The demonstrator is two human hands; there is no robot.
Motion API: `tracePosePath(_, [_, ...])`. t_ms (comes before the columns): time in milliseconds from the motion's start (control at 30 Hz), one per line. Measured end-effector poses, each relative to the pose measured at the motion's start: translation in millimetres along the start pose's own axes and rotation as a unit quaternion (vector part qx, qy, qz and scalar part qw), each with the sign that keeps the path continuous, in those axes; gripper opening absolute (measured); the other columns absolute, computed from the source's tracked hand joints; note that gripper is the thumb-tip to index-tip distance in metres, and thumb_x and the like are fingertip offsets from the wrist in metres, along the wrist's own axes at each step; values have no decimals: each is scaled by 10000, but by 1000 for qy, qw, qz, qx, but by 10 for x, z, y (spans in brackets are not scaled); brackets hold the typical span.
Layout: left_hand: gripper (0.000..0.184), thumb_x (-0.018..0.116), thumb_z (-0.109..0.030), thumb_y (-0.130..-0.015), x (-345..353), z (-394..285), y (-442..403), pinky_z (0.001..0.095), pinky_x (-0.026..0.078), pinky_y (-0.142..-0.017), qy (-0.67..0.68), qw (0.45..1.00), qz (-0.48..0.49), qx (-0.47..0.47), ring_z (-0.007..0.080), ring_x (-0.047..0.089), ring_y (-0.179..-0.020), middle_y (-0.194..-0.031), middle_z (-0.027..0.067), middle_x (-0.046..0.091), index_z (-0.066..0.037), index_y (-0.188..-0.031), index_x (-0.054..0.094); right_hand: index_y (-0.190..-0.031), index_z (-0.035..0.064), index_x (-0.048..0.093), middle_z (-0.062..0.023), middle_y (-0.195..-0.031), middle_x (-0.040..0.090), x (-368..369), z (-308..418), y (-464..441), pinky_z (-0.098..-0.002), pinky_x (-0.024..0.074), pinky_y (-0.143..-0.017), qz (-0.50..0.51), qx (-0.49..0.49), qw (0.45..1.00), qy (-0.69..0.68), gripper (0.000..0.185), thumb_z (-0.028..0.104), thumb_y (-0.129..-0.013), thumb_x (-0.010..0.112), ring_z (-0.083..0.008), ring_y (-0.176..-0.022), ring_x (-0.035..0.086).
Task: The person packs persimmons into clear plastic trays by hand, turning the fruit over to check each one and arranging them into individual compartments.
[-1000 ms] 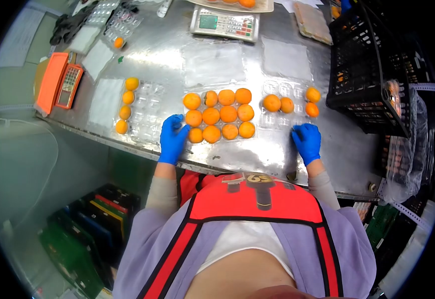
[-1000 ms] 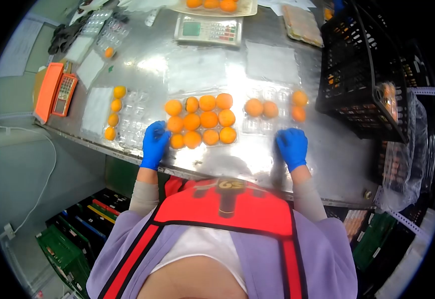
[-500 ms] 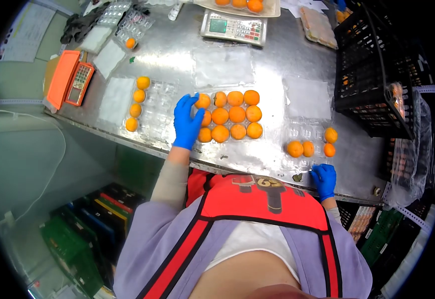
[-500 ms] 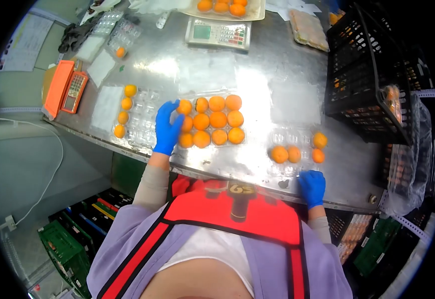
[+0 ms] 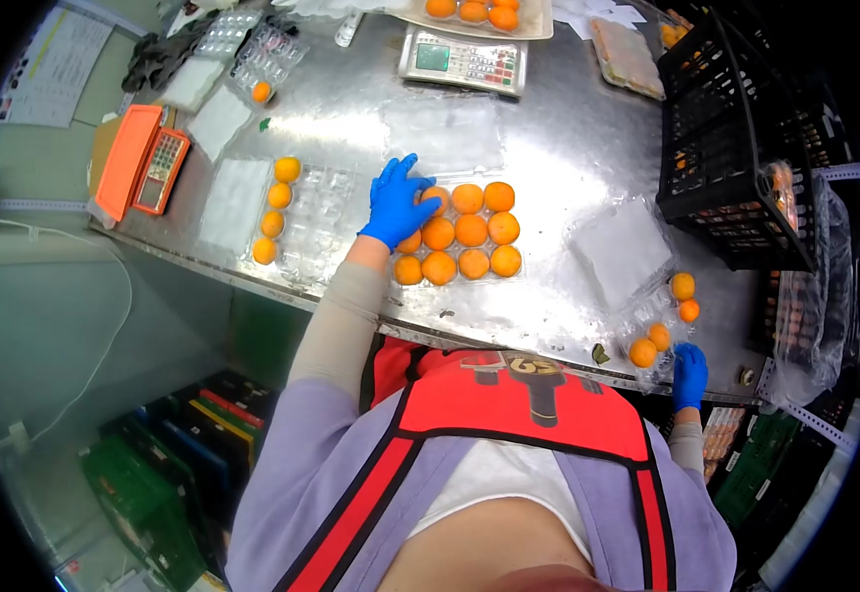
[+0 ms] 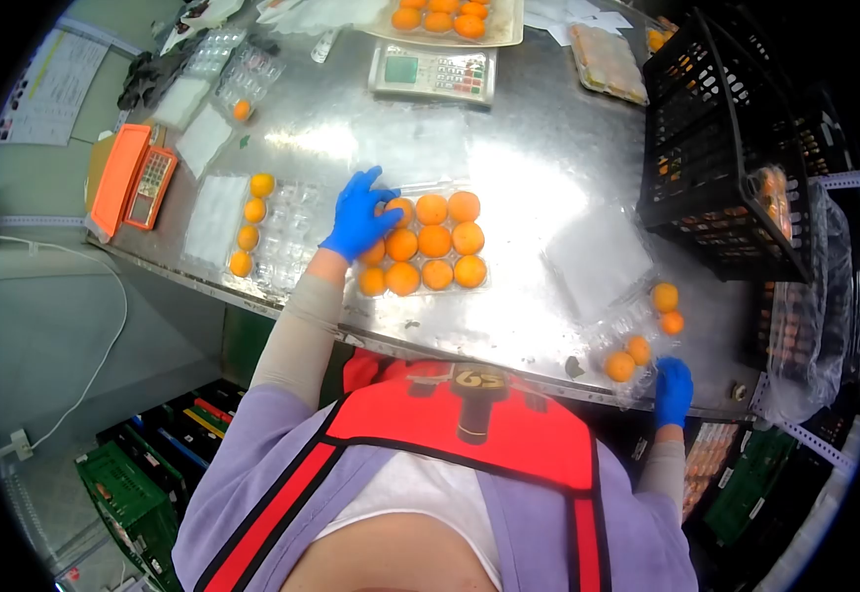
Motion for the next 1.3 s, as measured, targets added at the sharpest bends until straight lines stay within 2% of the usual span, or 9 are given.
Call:
tracePosePath(233, [332, 603, -328, -826, 1, -20, -19, 575, 199, -1040, 11, 1000, 20, 20, 342, 291, -1324, -1409, 86, 389, -350, -1157, 609, -1004, 59, 615, -144, -1101, 591, 134, -657, 135, -410, 414, -941, -30, 96, 992, 76, 283, -30, -773, 477, -330, -1072, 519])
tracePosePath(467, [365, 657, -306, -777, -114, 44, -2, 558, 194, -1052, 95, 995, -38, 4, 315, 328, -1303, -1362, 80, 440, -283, -1140, 626, -1030, 55, 616, -147, -1095, 597, 265, -738, 166, -399, 426, -930, -34, 144, 986, 77, 304, -35, -770, 486, -317, -1055, 535])
tracePosePath(567, [426, 696, -333, -730, -153, -258, 69, 547, 187, -1057, -41, 998, -16, 38, 305, 333, -1301, -1363, 73, 435, -272, -1146, 622, -1043, 30, 610, -150, -1091, 601, 296, -953, 180, -364, 428, -927, -86, 164, 982, -37, 300, -42, -780, 483, -282, -1044, 553])
tracePosePath(633, [487, 720, -362, -696, -77, -233, 81, 542, 168, -1065, -88, 996, -15, 18, 303, 326, -1308, -1388, 64, 409, -258, -1159, 612, -1051, 0, 602, -146, -1094, 605, 30, -972, 138, -329, 423, -925, -177, 280, 942, -50, 294, -53, -794, 471, -256, -1023, 568])
tracePosePath(767, [537, 724, -370, -692, -86, -211, -2, 560, 168, -1061, -115, 992, 29, 31, 310, 313, -1315, -1407, 56, 384, -231, -1193, 591, -1055, -35, 592, -139, -1023, 619, -345, -94, -475, -328, 434, -887, -300, 171, 923, -172, 216, 12, -857, 518, -231, -962, 580])
tracePosePath(900, [409, 685, -252, -765, -490, 162, -59, 437, 355, -1007, 147, 986, -76, -3, 322, 430, -1226, -1317, 139, 469, -173, -1161, 624, -1068, -5, 602, -105, -1056, 617, -582, 1161, -1174, -319, 430, -889, -269, -14, 929, -253, 236, -13, -840, 543, -211, -967, 577])
tracePosePath(967, [357, 674, -202, -773, -712, 401, 59, 388, 403, -973, 135, 979, -150, -3, 324, 483, -1168, -1278, 167, 495, -148, -1125, 645, -1078, 6, 608, -100, -1044, 624, -540, 1699, -1441, -309, 431, -881, -217, -29, 931, -292, 248, 0, -836, 557, -212, -963, 582])
tracePosePath(1133, [535, 747, -290, -660, -503, 215, 273, 411, 400, -982, 17, 998, 16, -61, 317, 460, -1187, -1294, 145, 485, -131, -1151, 608, -1112, 85, 623, -92, -997, 646, -218, 3039, -2011, -340, 466, -818, -56, -229, 897, -374, 331, 54, -783, 622, -250, -915, 597])
tracePosePath(1300, [576, 774, -266, -610, -430, 1, 324, 412, 418, -959, -54, 996, -17, -71, 341, 496, -1134, -1266, 161, 505, -121, -1137, 592, -1035, 133, 643, -104, -871, 624, 237, 4129, -2475, -389, 481, -747, 10, -342, 874, -345, 278, 129, -757, 640, -300, -823, 585])
Point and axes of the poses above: each hand's wrist, its own y-axis away from the middle knuckle, its own x-axis out of the palm, z = x × y, the point moved 6 cm from there along -y, towards the middle knuckle
